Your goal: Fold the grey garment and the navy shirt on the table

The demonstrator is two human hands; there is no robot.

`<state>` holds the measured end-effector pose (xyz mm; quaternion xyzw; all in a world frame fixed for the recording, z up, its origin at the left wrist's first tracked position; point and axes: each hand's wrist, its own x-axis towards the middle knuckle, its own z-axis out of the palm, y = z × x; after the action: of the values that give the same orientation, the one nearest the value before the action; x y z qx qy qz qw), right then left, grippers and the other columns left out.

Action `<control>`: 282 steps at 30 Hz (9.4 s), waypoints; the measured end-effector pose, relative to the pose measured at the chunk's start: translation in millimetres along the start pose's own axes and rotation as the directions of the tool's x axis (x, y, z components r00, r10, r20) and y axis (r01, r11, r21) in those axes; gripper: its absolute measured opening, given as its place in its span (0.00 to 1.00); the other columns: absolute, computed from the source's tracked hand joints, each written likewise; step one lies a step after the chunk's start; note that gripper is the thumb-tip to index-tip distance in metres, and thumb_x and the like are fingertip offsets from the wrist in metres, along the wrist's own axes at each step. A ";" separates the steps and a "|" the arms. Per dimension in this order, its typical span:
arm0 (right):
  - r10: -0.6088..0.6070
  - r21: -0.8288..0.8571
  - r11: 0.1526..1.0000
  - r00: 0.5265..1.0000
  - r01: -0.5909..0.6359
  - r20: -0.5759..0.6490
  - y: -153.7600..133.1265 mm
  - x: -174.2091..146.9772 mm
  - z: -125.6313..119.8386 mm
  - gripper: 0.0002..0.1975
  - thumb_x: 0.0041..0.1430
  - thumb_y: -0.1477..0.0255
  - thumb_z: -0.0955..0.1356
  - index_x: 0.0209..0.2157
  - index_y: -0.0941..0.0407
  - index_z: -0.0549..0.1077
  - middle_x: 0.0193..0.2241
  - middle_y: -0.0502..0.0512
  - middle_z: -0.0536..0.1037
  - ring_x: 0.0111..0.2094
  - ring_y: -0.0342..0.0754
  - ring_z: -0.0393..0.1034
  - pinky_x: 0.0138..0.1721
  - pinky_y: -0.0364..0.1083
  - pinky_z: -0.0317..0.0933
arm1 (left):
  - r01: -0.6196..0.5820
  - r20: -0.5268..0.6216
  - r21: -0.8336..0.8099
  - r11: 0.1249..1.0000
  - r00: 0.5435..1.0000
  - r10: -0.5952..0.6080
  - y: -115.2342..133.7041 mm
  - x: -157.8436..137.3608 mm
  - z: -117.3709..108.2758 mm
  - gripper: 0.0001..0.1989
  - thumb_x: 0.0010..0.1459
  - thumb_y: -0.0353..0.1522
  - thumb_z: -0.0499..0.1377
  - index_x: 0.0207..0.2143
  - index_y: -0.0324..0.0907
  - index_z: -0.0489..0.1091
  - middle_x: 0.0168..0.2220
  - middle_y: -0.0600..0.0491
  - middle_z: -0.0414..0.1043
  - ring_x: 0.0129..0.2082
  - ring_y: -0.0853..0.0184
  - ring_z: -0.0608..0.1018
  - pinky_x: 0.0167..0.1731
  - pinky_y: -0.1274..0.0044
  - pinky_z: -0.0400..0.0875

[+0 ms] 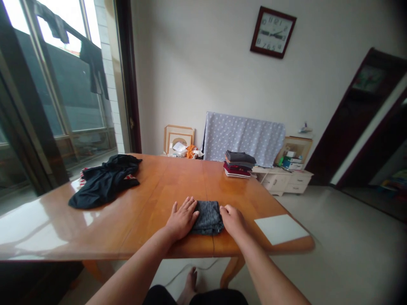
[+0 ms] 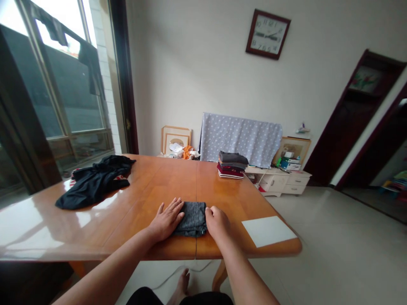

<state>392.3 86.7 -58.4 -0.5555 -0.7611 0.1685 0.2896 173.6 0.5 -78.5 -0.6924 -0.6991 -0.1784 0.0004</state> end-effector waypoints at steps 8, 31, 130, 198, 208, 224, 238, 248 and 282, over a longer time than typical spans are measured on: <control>0.001 -0.016 1.000 0.995 0.001 0.103 -11.6 -7.4 1.9 0.16 0.62 0.58 0.64 0.28 0.53 0.74 0.27 0.51 0.79 0.30 0.45 0.70 0.29 0.42 0.48 | -0.019 -0.008 0.074 0.997 1.000 0.020 2.4 -1.1 1.1 0.39 0.64 0.57 0.40 0.69 0.45 0.52 0.72 0.46 0.45 0.72 0.54 0.48 0.66 0.47 0.37; 0.104 -0.270 0.961 0.986 -0.065 0.134 -20.1 43.3 22.2 0.25 0.68 0.54 0.56 0.41 0.54 0.77 0.42 0.62 0.81 0.45 0.53 0.75 0.42 0.47 0.62 | -0.004 0.044 0.100 0.995 0.999 -0.001 4.9 -3.2 -4.7 0.50 0.55 0.64 0.45 0.70 0.42 0.52 0.72 0.42 0.41 0.72 0.49 0.45 0.65 0.47 0.35; -0.539 -0.214 0.777 0.801 0.592 0.261 3.4 -51.1 -25.7 0.24 0.59 0.64 0.68 0.57 0.52 0.71 0.54 0.60 0.75 0.53 0.54 0.69 0.55 0.52 0.62 | -0.172 -0.151 -0.139 0.975 0.977 0.151 -8.9 -70.5 -30.2 0.23 0.50 0.28 0.59 0.50 0.47 0.70 0.57 0.49 0.68 0.56 0.57 0.70 0.57 0.66 0.63; -0.073 -0.203 0.968 0.940 0.147 0.334 25.6 18.0 20.2 0.34 0.70 0.54 0.46 0.71 0.55 0.45 0.72 0.57 0.42 0.72 0.52 0.33 0.67 0.63 0.24 | 0.024 -0.114 -0.219 0.975 0.992 -0.050 25.3 -35.1 0.0 0.21 0.56 0.27 0.55 0.52 0.45 0.67 0.51 0.47 0.73 0.52 0.59 0.74 0.53 0.67 0.65; -0.073 -0.215 0.965 0.938 0.153 0.338 25.2 18.3 20.6 0.34 0.70 0.54 0.47 0.71 0.55 0.44 0.72 0.57 0.42 0.72 0.53 0.33 0.67 0.63 0.26 | 0.296 -0.133 -0.065 0.953 0.944 -0.303 62.3 -21.0 3.6 0.20 0.59 0.39 0.55 0.54 0.47 0.65 0.53 0.44 0.70 0.54 0.51 0.70 0.51 0.60 0.60; -0.044 -0.246 0.959 0.929 0.143 0.368 23.6 18.3 16.6 0.36 0.68 0.52 0.43 0.72 0.53 0.41 0.72 0.54 0.39 0.72 0.50 0.33 0.68 0.61 0.25 | 0.433 -0.114 -0.037 0.900 0.893 -0.435 72.3 -12.5 10.8 0.18 0.60 0.35 0.50 0.53 0.47 0.64 0.55 0.44 0.70 0.54 0.51 0.68 0.51 0.59 0.59; -0.058 -0.259 0.953 0.933 0.158 0.355 27.1 19.3 19.7 0.37 0.68 0.50 0.43 0.71 0.52 0.42 0.72 0.53 0.40 0.72 0.50 0.33 0.68 0.61 0.26 | 0.459 -0.086 -0.152 0.875 0.876 -0.474 67.3 -11.4 9.7 0.19 0.58 0.32 0.52 0.52 0.49 0.65 0.56 0.47 0.71 0.56 0.51 0.68 0.52 0.58 0.59; -0.042 -0.291 0.943 0.928 0.159 0.369 29.2 21.3 22.9 0.36 0.68 0.50 0.43 0.72 0.51 0.40 0.72 0.53 0.38 0.72 0.50 0.32 0.67 0.62 0.26 | 0.476 -0.131 -0.160 0.865 0.858 -0.496 71.0 -13.2 12.5 0.19 0.58 0.29 0.49 0.52 0.49 0.64 0.55 0.49 0.73 0.54 0.52 0.69 0.50 0.58 0.59; -0.062 -0.273 0.948 0.935 0.165 0.349 27.4 17.8 20.5 0.37 0.68 0.50 0.44 0.71 0.53 0.43 0.72 0.54 0.40 0.72 0.51 0.32 0.68 0.61 0.26 | -0.167 -0.135 -0.077 0.983 0.978 0.156 64.2 -33.6 -19.8 0.18 0.67 0.33 0.48 0.55 0.48 0.69 0.58 0.49 0.71 0.61 0.60 0.68 0.63 0.65 0.54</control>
<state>396.1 113.8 -85.6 -0.5105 -0.8469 0.1270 0.0778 232.2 -38.4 -52.2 -0.7334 -0.6305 -0.2526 0.0295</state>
